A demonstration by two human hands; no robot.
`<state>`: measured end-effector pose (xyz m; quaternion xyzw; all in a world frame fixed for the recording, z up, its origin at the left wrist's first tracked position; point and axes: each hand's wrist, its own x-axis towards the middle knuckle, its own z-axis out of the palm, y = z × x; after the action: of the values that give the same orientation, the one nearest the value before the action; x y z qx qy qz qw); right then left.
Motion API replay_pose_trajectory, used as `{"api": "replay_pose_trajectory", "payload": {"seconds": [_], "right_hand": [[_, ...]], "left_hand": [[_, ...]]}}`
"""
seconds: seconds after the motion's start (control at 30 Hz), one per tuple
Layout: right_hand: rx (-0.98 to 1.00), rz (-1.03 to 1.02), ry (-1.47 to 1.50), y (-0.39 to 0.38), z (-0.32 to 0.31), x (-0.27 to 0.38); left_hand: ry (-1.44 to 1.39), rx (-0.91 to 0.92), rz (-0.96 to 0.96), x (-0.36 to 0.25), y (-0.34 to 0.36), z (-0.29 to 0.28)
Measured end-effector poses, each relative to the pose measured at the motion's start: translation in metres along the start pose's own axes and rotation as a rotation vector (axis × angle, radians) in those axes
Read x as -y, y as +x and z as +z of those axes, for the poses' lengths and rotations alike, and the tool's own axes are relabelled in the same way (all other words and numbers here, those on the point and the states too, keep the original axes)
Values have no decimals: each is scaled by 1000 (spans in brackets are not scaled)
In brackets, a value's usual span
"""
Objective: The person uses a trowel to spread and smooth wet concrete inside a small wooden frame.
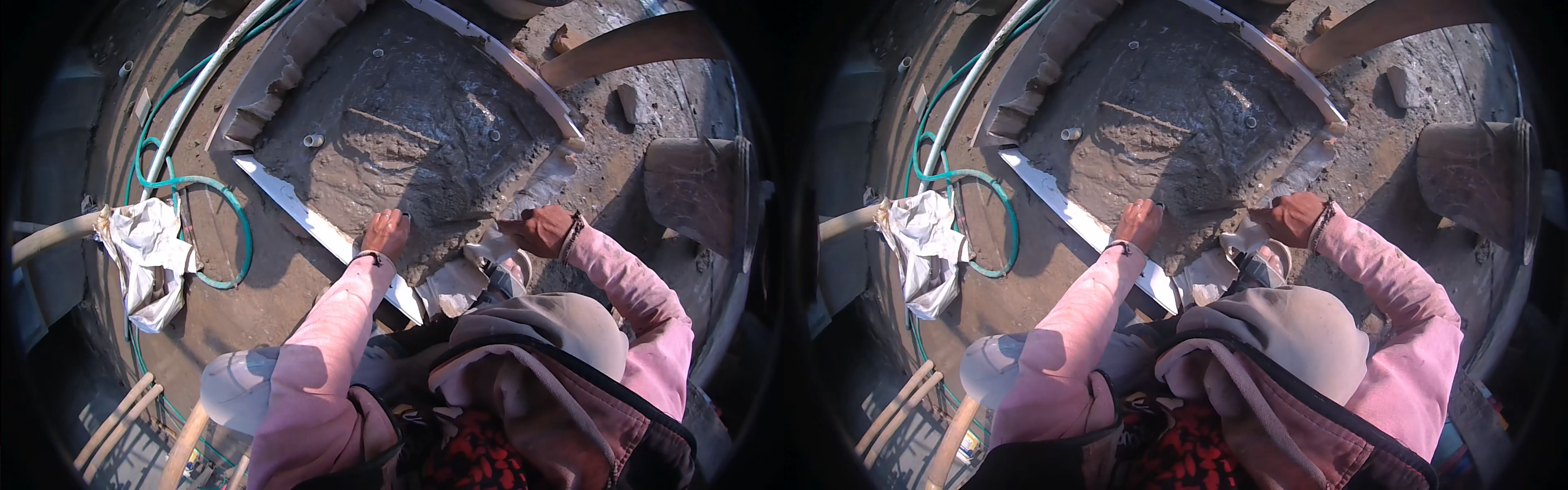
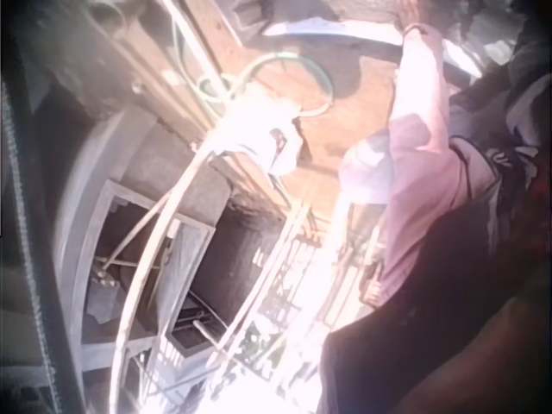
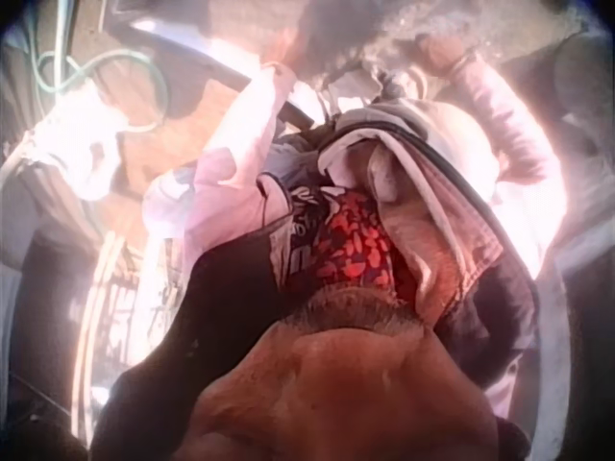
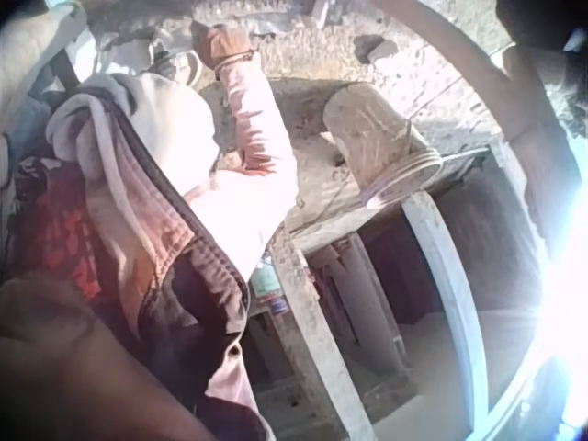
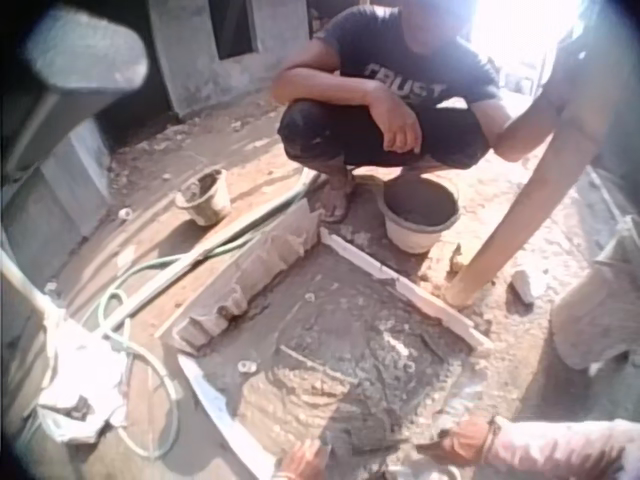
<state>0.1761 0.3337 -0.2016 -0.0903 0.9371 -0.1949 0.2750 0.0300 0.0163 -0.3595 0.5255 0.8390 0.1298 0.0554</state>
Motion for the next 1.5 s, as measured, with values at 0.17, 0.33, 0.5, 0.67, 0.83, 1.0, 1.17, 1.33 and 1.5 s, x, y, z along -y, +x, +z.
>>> {"api": "replay_pose_trajectory", "payload": {"seconds": [0.17, 0.33, 0.5, 0.67, 0.83, 1.0, 1.17, 1.33, 1.5], "right_hand": [[-49, -57, 31, 6, 9, 8], [-31, 38, 16, 11, -6, 6], [188, 6, 90, 23, -16, 44], [-141, -45, 330, 4, -48, 12], [-324, -30, 233, 24, -31, 16], [-542, 128, 85, 82, 44, 17], [-558, 152, 136, 121, 72, 22], [-431, 96, 282, 123, 57, 29], [-486, -3, 253, 139, 57, 39]], "left_hand": [[45, 44, 9, -5, 5, -7], [36, 36, 26, -6, 3, -9], [-35, 39, 12, -4, 2, -8], [36, 177, 14, -2, 8, -48], [180, 575, 25, 2, 12, -169], [-47, 760, 82, -46, -16, -276], [-269, 589, 181, -91, -34, -322], [-247, 400, 212, -90, -52, -341], [-237, 399, 218, -88, -56, -332]]}}
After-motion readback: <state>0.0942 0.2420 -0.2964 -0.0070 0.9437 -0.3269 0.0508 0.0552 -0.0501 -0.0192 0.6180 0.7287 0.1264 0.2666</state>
